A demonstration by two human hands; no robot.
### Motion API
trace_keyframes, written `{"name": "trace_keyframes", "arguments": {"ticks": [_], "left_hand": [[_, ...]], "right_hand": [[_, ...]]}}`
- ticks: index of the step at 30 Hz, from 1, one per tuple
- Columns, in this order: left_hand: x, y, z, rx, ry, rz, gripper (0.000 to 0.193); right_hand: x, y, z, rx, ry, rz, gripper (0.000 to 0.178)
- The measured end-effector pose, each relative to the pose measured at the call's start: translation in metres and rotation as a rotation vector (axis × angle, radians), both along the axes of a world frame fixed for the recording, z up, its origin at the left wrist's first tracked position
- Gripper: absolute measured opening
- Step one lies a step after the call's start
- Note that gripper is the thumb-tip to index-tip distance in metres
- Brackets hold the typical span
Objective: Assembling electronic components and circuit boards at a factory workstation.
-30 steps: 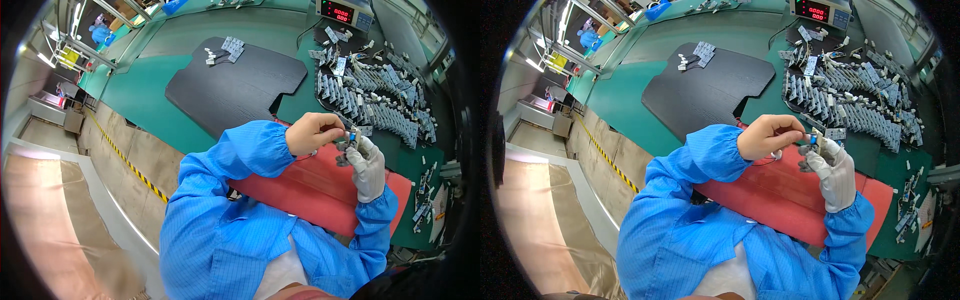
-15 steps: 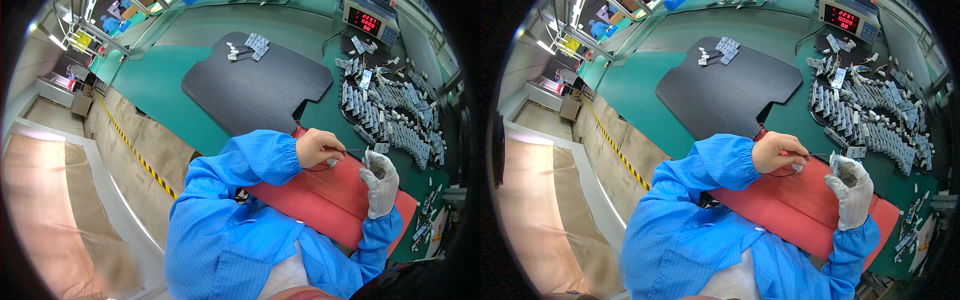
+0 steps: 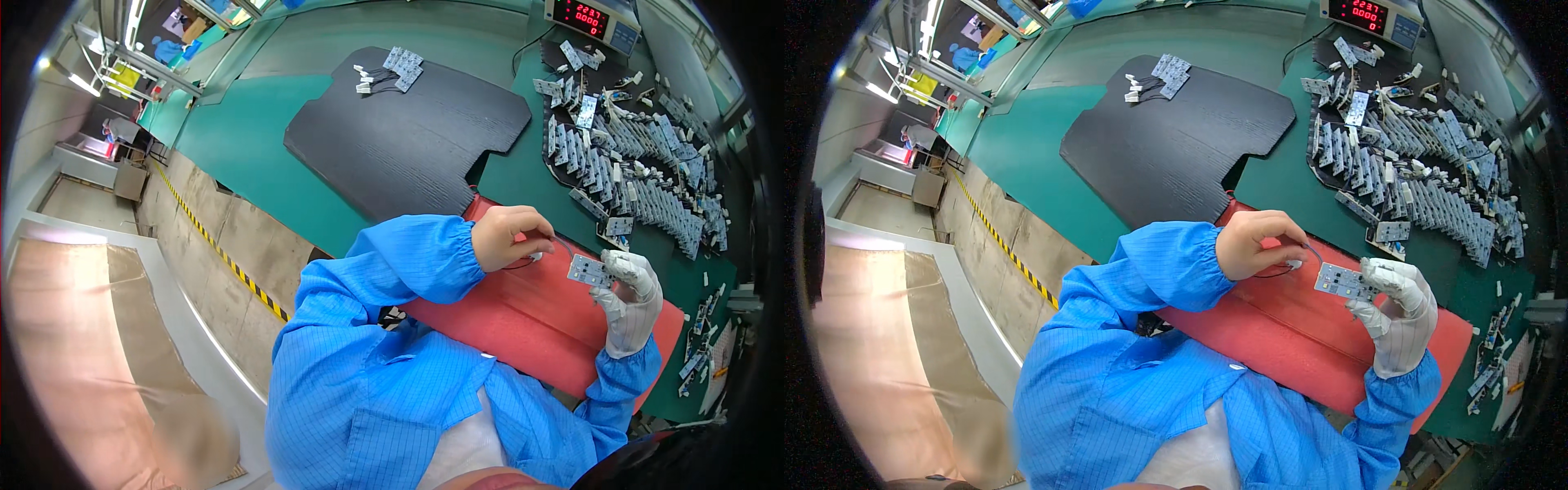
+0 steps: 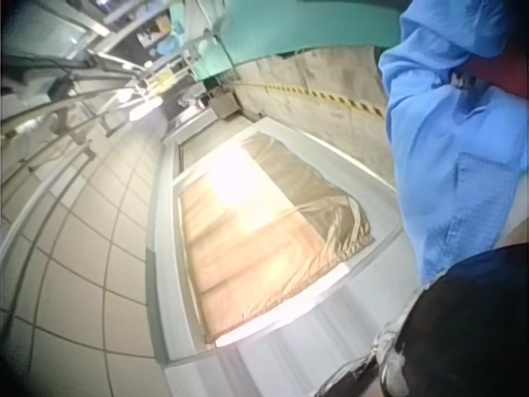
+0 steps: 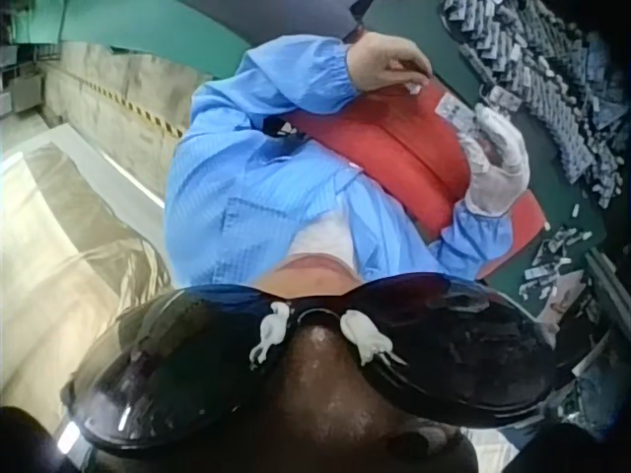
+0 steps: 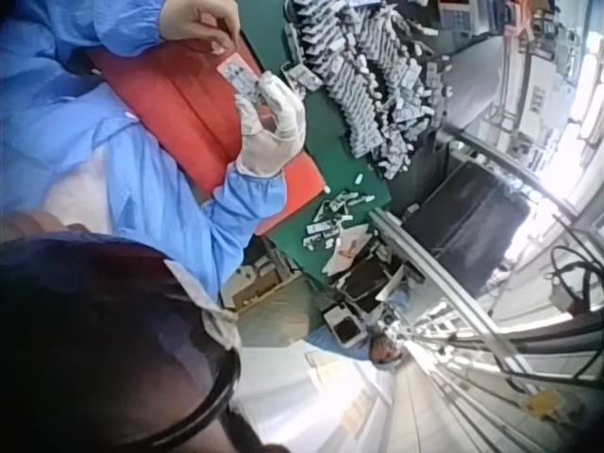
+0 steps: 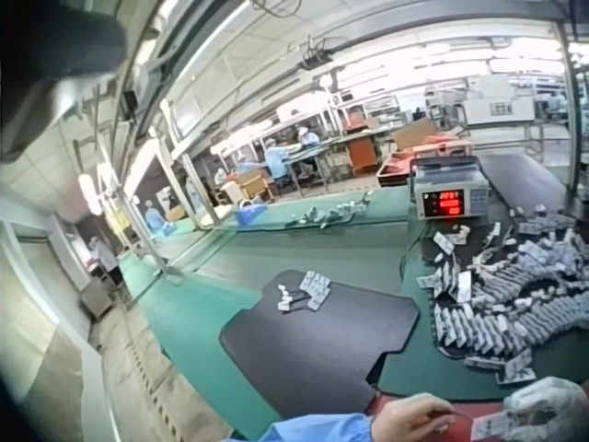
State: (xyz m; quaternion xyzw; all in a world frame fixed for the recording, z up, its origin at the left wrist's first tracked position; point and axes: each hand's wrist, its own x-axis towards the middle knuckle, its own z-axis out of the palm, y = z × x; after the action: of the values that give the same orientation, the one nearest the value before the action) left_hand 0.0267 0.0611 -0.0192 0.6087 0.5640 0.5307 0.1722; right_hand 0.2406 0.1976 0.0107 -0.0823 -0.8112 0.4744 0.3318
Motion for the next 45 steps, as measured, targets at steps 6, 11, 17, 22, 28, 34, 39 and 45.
{"name": "trace_keyframes", "arguments": {"ticks": [6, 11, 17, 22, 28, 34, 39, 45], "left_hand": [[0.005, -0.007, -0.009, -0.020, 0.093, 0.012, 0.017], [0.006, -0.006, -0.010, 0.043, 0.200, -0.005, 0.011], [0.003, -0.005, -0.007, 0.093, 0.291, 0.040, 0.010], [0.004, -0.004, -0.004, 0.086, 0.291, 0.065, 0.019], [0.003, -0.007, -0.007, 0.104, 0.320, 0.050, 0.017], [0.003, -0.007, -0.007, 0.099, 0.314, 0.056, 0.018], [0.007, -0.011, -0.001, 0.032, 0.320, 0.073, 0.019], [0.006, -0.004, 0.001, 0.103, 0.379, 0.047, 0.018]], "right_hand": [[0.005, -0.007, 0.011, -0.052, -0.141, -0.185, 0.038], [0.012, -0.009, 0.010, -0.082, -0.168, -0.190, 0.038], [0.010, -0.006, 0.009, -0.074, -0.222, -0.285, 0.042], [-0.001, 0.012, -0.006, -0.401, -0.327, -0.207, 0.029], [-0.007, 0.004, 0.005, -0.706, -0.560, -0.248, 0.026], [-0.008, 0.002, -0.003, -0.734, -0.451, -0.372, 0.030], [-0.006, 0.002, 0.000, -0.671, -0.486, -0.354, 0.036], [-0.009, 0.000, 0.038, -0.705, -0.565, -0.446, 0.024]]}}
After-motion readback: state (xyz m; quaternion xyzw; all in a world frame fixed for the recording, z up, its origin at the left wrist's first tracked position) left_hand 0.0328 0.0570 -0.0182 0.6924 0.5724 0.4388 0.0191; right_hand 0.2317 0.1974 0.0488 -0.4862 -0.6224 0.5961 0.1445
